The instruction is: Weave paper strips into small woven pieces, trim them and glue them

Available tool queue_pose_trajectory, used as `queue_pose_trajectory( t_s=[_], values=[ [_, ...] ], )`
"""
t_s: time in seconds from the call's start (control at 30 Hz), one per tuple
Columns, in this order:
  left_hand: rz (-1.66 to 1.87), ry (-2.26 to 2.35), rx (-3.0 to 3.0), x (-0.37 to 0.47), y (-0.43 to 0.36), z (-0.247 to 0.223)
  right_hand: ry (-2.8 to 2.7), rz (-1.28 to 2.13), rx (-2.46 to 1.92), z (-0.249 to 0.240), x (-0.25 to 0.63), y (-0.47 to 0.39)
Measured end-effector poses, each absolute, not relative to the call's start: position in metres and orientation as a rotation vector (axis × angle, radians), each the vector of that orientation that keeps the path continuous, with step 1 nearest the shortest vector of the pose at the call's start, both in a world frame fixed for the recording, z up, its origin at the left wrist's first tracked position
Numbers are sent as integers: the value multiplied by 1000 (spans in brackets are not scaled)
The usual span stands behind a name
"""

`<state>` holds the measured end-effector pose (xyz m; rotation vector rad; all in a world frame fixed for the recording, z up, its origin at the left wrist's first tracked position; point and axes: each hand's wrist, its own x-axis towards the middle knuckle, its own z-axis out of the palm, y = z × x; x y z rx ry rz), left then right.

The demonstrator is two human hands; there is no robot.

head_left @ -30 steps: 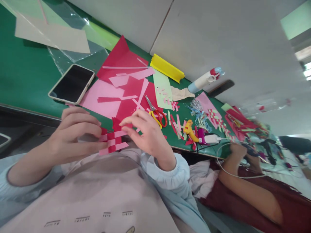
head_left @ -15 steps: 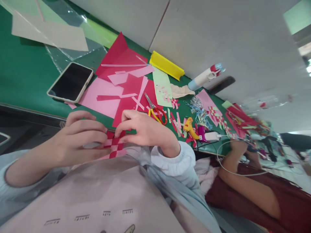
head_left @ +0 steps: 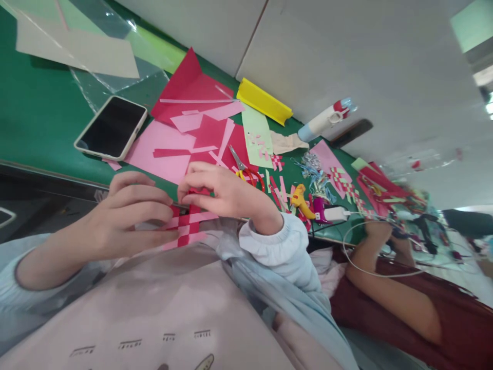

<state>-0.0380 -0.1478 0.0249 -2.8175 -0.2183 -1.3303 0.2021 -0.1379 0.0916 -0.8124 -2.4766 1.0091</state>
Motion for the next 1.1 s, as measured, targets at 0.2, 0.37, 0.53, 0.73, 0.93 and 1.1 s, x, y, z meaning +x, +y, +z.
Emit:
queue_pose_trajectory(
  t_s=[0.2, 0.37, 0.53, 0.73, 0.93, 1.1],
  values=[
    [-1188, -348, -2841, -30, -152, 30, -2202, 755, -1128, 84, 220, -141],
    [-1112, -437, -2797, -28, -151, 30, -2178, 776, -1323, 83, 232, -161],
    [-1275, -528, -2615, -30, -150, 27, -2162, 917, -1368, 83, 235, -183],
    [-1409, -667, -2484, -22, -153, 32, -2157, 904, -1392, 72, 227, -197],
    [-1444, -768, -2426, -18, -157, 39, -2267, 737, -1348, 74, 215, -207],
    [-1418, -787, -2409, -17, -159, 42, -2218, 569, -1206, 92, 206, -214]
  ],
)
